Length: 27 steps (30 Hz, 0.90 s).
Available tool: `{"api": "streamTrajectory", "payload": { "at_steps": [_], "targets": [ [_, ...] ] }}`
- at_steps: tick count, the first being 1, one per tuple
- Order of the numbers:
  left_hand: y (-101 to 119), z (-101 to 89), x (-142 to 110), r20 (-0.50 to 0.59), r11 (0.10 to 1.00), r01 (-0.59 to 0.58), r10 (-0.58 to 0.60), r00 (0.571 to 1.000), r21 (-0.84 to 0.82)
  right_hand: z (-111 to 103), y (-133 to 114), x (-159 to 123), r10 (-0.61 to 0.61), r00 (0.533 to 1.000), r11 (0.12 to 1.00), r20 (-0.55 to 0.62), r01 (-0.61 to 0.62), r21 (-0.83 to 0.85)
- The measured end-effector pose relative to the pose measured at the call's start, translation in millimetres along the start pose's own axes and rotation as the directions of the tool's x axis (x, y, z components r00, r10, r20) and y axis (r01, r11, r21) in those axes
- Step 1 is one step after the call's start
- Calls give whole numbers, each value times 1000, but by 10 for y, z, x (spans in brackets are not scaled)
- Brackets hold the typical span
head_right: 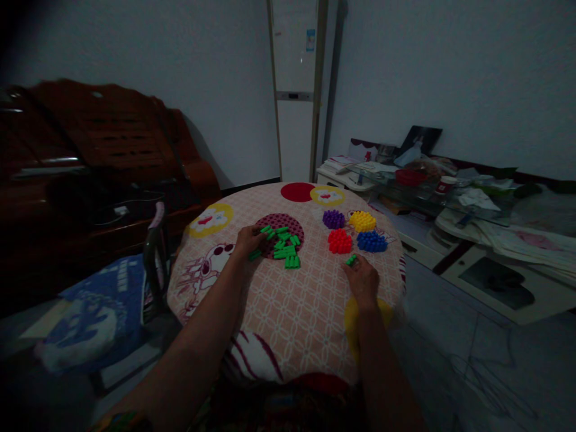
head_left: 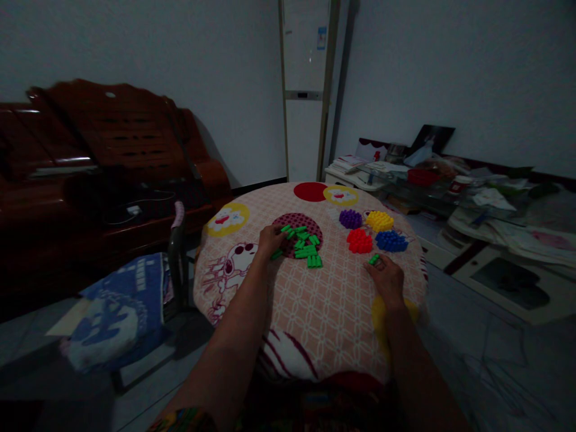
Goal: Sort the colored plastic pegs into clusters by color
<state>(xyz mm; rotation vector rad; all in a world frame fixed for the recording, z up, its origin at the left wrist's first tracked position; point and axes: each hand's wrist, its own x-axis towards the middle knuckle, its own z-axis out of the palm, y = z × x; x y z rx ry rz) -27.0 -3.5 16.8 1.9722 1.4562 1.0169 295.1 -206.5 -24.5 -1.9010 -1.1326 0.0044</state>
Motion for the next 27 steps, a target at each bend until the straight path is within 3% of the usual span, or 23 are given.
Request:
{"api": "streamTrajectory", "payload": {
  "at_steps": [3,7,11,15,18,22,27],
  "targets": [
    [-39,-34,-2,-61,993,75,-69,996,94,4,9,6,2,1000,1000,0,-2,2],
    [-111,-70,-3,-98,993,105,-100,990,51,7,21,10,-10,1000,999,-3,10,-31],
    [-183,-86,6,-82,968,224,-234,969,-114,2,17,10,-1,1000,1000,12,1,-25],
    [-191,-118,5,-27,874,305,-340,940,-378,-6,-1,19,12,1000,999,7,-12,-46],
    [-102,-146,-20,54,813,268,-282,958,-516,-6,-2,29,20,1000,1000,1,-20,-24],
    [174,-82,-86,151,800,195,-131,980,-567,0,16,40,11,1000,1000,11,-12,22],
    [654,314,-204,327,729,194,44,944,-656,-4,-3,39,28,1000,999,14,-29,37]
  ]
}}
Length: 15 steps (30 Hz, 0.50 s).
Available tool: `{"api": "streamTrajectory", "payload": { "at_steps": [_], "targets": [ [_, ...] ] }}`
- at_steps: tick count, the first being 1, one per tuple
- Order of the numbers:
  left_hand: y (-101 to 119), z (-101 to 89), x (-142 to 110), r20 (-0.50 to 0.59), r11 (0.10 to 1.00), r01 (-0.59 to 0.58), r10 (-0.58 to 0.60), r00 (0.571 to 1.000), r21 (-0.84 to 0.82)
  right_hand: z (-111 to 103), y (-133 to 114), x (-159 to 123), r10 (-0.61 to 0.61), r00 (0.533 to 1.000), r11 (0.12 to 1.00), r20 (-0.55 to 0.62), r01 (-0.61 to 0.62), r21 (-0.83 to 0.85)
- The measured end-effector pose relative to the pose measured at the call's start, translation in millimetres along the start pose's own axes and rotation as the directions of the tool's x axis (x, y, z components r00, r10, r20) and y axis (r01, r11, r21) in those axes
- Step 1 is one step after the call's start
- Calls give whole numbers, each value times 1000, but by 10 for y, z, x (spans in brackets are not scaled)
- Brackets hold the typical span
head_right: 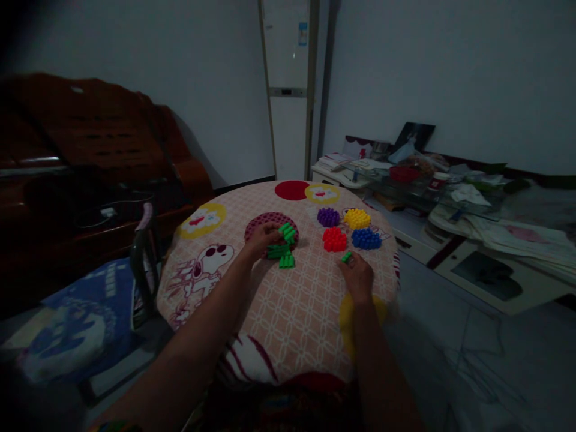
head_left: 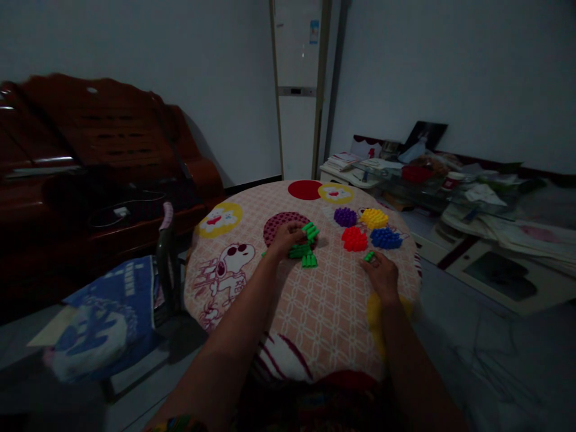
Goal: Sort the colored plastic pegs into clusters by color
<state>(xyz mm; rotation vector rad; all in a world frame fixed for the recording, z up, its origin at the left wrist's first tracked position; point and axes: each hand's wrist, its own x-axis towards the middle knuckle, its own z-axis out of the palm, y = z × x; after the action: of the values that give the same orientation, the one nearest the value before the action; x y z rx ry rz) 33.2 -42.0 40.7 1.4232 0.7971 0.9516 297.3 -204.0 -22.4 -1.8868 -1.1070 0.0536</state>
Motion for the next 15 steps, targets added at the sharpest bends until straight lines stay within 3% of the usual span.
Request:
{"api": "streamTrajectory", "payload": {
  "at_steps": [4,8,11,15],
  "targets": [
    [-106,653,35,118,996,-21,10,993,92,-15,-33,-11,9,1000,999,26,-10,48],
    [-268,1211,-44,54,931,-154,144,988,332,-32,-39,-11,6,999,995,49,-11,103],
    [-367,1411,-151,49,900,-189,185,982,393,-38,-13,3,-11,998,993,67,3,118],
    [-450,1401,-222,157,880,-223,172,973,420,-41,23,22,-17,993,987,120,-3,162]
  ]
}}
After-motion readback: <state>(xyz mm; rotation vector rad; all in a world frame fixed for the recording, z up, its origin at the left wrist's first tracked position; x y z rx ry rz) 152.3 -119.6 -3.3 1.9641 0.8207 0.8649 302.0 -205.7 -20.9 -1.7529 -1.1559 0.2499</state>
